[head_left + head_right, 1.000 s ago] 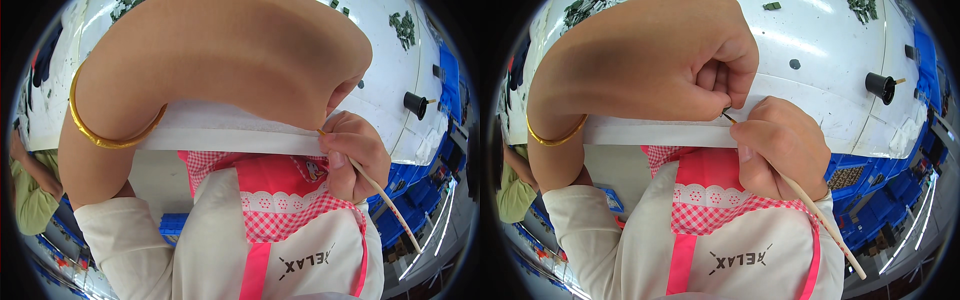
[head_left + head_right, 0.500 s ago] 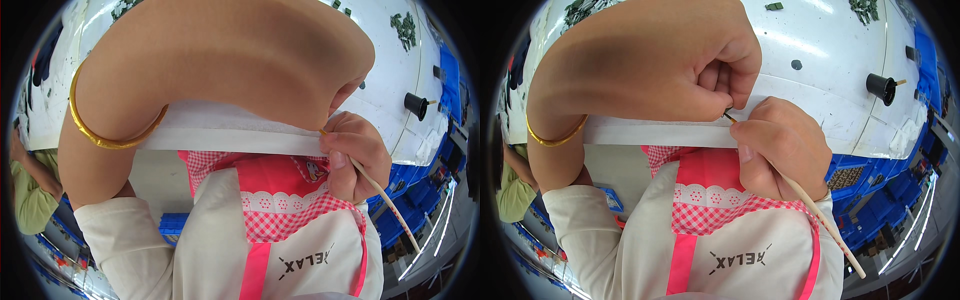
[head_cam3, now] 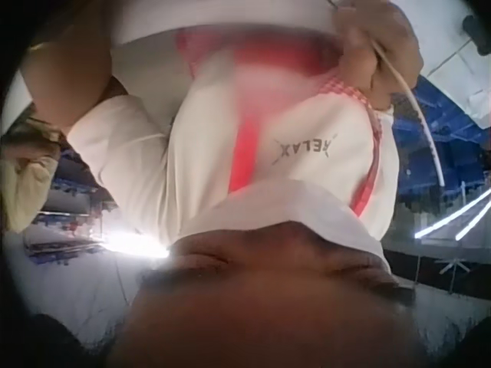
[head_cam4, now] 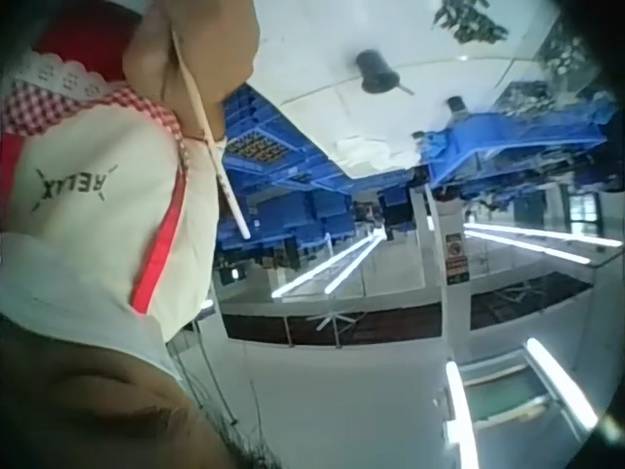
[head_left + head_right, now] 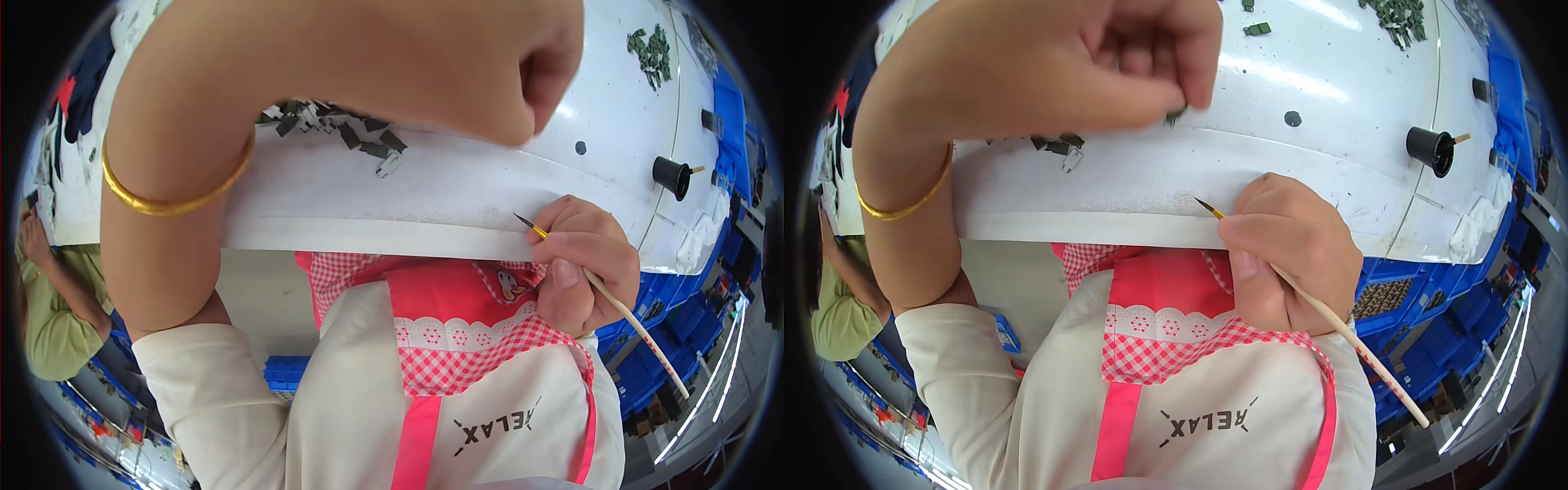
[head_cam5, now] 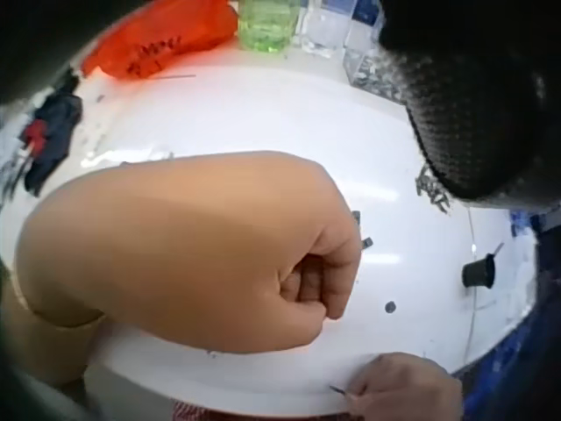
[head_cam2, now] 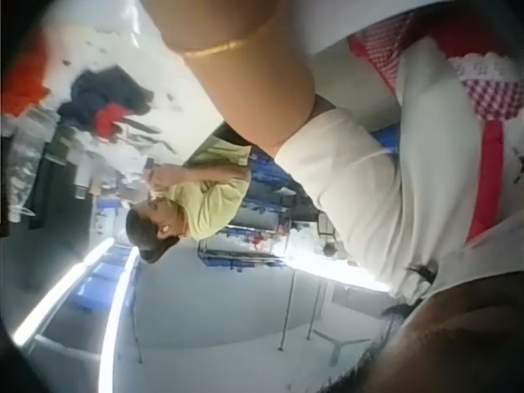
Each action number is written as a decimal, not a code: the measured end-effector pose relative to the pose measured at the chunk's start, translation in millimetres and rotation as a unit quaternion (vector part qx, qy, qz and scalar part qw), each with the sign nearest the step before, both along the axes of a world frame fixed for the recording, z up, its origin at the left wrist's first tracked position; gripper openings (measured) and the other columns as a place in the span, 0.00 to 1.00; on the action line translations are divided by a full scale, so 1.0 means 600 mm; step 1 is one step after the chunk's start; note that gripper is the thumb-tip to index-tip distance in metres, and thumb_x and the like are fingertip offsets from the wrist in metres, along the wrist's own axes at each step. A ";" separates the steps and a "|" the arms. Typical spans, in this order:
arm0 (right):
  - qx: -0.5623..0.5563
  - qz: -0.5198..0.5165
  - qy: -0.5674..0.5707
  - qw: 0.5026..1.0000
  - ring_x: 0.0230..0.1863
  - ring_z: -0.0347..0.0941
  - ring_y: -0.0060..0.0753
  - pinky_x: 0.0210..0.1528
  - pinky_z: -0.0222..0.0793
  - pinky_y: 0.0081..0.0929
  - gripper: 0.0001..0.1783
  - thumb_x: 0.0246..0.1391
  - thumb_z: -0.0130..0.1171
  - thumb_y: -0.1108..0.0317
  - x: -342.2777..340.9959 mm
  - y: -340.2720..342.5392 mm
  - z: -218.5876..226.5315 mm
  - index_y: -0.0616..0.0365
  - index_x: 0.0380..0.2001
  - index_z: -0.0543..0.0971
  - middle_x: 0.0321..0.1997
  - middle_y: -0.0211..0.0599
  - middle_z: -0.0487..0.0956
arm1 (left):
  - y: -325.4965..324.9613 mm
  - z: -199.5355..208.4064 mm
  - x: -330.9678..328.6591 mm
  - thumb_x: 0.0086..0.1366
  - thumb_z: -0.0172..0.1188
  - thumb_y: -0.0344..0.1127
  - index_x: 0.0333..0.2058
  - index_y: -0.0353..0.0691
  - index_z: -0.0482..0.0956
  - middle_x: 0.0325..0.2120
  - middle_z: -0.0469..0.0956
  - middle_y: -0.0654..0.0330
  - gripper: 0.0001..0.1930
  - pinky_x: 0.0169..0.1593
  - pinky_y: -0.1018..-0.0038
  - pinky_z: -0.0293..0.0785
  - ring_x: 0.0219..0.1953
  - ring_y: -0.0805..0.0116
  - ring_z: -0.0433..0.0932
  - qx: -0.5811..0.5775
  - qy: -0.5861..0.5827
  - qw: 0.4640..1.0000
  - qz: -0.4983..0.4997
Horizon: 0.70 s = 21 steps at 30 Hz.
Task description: The person dips a thin brush into a container and applies the liquid to small green components held by hand, placing the components onto the table.
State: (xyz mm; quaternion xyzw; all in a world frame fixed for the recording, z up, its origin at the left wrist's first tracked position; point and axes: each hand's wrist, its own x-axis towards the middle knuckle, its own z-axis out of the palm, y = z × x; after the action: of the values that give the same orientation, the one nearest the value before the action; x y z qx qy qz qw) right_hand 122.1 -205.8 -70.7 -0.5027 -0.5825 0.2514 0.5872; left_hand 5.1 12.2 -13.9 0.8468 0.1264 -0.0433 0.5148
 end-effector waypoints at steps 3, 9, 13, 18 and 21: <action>-0.005 0.007 -0.009 1.000 0.18 0.66 0.33 0.21 0.64 0.27 0.11 0.41 0.51 0.86 0.005 -0.001 0.004 0.68 0.31 0.74 0.18 0.39 0.71 | 0.018 0.017 0.001 0.52 0.57 0.30 0.30 0.31 0.81 0.22 0.79 0.58 0.09 0.28 0.80 0.69 0.23 0.74 0.73 0.002 -0.018 0.996 0.093; 0.001 -0.008 -0.032 0.999 0.18 0.67 0.32 0.20 0.64 0.26 0.08 0.42 0.52 0.85 0.003 -0.003 -0.001 0.68 0.29 0.75 0.18 0.39 0.72 | 0.028 -0.019 0.033 0.53 0.57 0.29 0.30 0.30 0.81 0.22 0.79 0.58 0.09 0.29 0.79 0.70 0.24 0.75 0.73 0.112 -0.040 0.961 0.248; -0.015 -0.007 -0.044 0.999 0.18 0.67 0.32 0.20 0.63 0.26 0.08 0.42 0.52 0.84 0.006 -0.003 0.001 0.68 0.29 0.75 0.18 0.38 0.71 | 0.025 -0.042 0.024 0.55 0.58 0.29 0.31 0.30 0.81 0.22 0.79 0.57 0.08 0.30 0.79 0.70 0.24 0.74 0.74 0.070 -0.157 0.962 0.214; 0.019 -0.012 -0.031 0.999 0.17 0.66 0.32 0.19 0.63 0.26 0.08 0.42 0.52 0.85 0.009 -0.006 -0.005 0.69 0.29 0.75 0.18 0.39 0.71 | 0.037 0.047 0.015 0.56 0.61 0.31 0.29 0.31 0.81 0.19 0.77 0.60 0.08 0.26 0.80 0.67 0.21 0.77 0.71 0.071 -0.059 0.963 0.253; 0.026 -0.005 -0.004 1.000 0.17 0.66 0.32 0.19 0.63 0.27 0.09 0.41 0.51 0.85 0.010 -0.009 -0.006 0.69 0.30 0.75 0.17 0.39 0.71 | 0.043 0.077 -0.006 0.56 0.62 0.32 0.28 0.32 0.80 0.19 0.77 0.60 0.08 0.25 0.79 0.66 0.20 0.77 0.71 -0.026 0.079 0.980 0.180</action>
State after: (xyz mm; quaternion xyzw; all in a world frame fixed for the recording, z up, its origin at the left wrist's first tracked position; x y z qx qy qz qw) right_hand 128.3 -211.2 -74.2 -0.4914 -0.5888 0.2309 0.5988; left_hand 1.6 38.1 32.2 0.7904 0.3160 -0.0204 0.5244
